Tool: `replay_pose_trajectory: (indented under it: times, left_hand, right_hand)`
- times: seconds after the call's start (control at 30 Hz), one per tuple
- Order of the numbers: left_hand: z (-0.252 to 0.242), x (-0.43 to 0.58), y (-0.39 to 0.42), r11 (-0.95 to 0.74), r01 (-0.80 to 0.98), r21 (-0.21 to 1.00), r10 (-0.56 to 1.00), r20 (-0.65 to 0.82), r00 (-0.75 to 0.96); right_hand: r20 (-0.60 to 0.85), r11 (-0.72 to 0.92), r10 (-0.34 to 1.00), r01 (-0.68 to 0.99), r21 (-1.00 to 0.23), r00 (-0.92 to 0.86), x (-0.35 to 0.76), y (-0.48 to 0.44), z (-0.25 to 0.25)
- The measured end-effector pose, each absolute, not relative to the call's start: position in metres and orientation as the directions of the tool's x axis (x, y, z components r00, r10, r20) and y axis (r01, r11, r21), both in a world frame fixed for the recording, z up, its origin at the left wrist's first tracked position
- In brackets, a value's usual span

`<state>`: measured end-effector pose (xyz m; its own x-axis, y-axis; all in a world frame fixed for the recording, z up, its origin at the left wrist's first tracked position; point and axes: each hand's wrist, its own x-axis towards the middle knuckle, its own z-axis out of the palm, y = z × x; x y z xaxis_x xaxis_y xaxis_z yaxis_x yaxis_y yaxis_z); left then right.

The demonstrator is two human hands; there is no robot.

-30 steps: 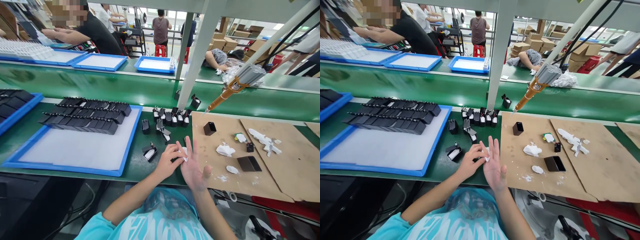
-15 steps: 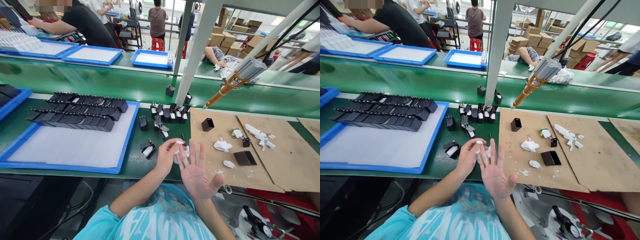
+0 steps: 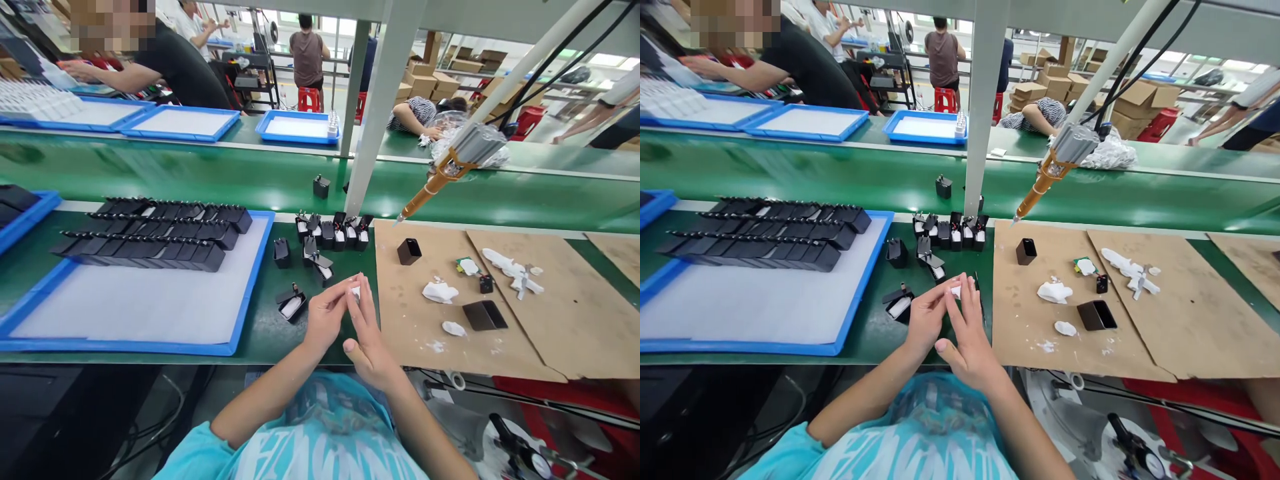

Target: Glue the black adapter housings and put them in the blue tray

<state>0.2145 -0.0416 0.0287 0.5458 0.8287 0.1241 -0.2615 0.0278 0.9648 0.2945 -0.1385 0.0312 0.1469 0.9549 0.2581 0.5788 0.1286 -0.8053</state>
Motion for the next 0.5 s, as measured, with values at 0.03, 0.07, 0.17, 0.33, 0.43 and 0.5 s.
replay_pose_trajectory:
  times: [0.03, 0.07, 0.17, 0.33, 0.43, 0.5]
  left_hand:
    - [0.027, 0.214, -0.042, 0.003, -0.266, 0.964, 0.829, 0.147, 0.539]
    - [0.026, 0.214, -0.043, -0.024, -0.264, 0.964, 0.826, 0.168, 0.538]
    - [0.020, 0.215, -0.047, -0.100, -0.213, 0.972, 0.795, 0.207, 0.570]
    - [0.015, 0.217, -0.050, -0.009, -0.225, 0.974, 0.777, 0.148, 0.612]
    - [0.017, 0.217, -0.045, 0.153, -0.316, 0.936, 0.804, 0.068, 0.591]
    - [0.019, 0.217, -0.041, 0.255, -0.388, 0.886, 0.831, 0.005, 0.557]
  right_hand:
    - [0.263, 0.135, 0.955, 0.588, -0.797, 0.137, 0.293, -0.138, 0.030]
    - [0.266, 0.141, 0.955, 0.593, -0.793, 0.129, 0.293, -0.137, 0.028]
    - [0.278, 0.130, 0.946, 0.593, -0.795, 0.165, 0.294, -0.135, 0.024]
    - [0.242, 0.051, 0.947, 0.645, -0.762, 0.211, 0.306, -0.129, 0.019]
    - [0.284, 0.079, 0.946, 0.739, -0.669, 0.157, 0.312, -0.127, 0.021]
    - [0.330, 0.144, 0.940, 0.776, -0.615, 0.088, 0.313, -0.128, 0.023]
